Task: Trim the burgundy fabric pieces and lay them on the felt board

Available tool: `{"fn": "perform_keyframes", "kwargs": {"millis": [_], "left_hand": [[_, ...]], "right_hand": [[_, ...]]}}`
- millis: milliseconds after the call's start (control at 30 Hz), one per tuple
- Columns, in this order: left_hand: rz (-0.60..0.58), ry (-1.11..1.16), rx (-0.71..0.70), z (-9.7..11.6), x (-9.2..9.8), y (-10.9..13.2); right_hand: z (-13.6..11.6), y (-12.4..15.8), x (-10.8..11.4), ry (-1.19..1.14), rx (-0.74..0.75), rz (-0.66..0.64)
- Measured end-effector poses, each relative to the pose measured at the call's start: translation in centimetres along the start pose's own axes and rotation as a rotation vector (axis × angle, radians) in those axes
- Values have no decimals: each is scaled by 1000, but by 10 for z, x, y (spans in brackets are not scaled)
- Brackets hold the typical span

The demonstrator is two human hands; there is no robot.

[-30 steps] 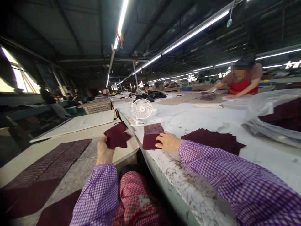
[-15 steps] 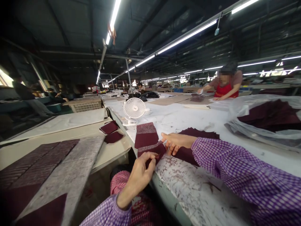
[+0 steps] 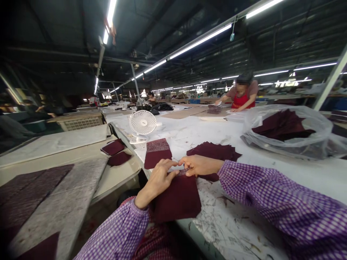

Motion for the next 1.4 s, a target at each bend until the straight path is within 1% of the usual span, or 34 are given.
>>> {"fn": "perform_keyframes", "kwargs": {"millis": [67, 167, 267, 367, 433, 533, 600, 700, 800, 900, 1000, 1133, 1300, 1400], "left_hand": [[-62, -22, 13, -6, -16, -9], [-56, 22, 37, -10, -24, -14], [-39, 85, 80, -14, -23, -15], [-69, 131, 115, -19, -25, -16], [-73, 161, 109, -20, -25, -16], [-22, 252, 97, -22, -22, -16], [28, 342, 126, -28, -17, -16], [111, 430, 197, -41, -8, -17], [155, 457, 244, -54, -2, -19], [165, 558, 284, -65, 1, -20], [142, 780, 330, -75, 4, -20], [88, 1044, 392, -81, 11, -18], [94, 1185, 465, -92, 13, -13], [142, 1182, 451, -100, 17, -10]], "right_hand": [[1, 0, 4, 154, 37, 36], [5, 2, 6, 266, 63, 69], [7, 3, 6, 257, 61, 81], [4, 4, 6, 207, 51, 82], [2, 5, 7, 140, 29, 75], [2, 8, 9, -46, -16, 71], [3, 11, 12, -134, -47, 89], [4, 14, 13, -116, -66, 77], [4, 13, 9, -84, -54, 53], [6, 10, 8, -146, -70, 115], [11, 10, 11, -262, -110, 214], [16, 11, 15, -392, -167, 323], [15, 7, 11, -433, -189, 382], [19, 9, 14, -414, -219, 475]]}}
Point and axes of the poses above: each hand's wrist, its own y-axis away from the middle knuckle, its own x-axis out of the back of the hand, z = x × y, the point moved 8 cm from there along -y, towards the middle knuckle, and after that the axes turned 9 degrees about x, right-handed, at the moved point
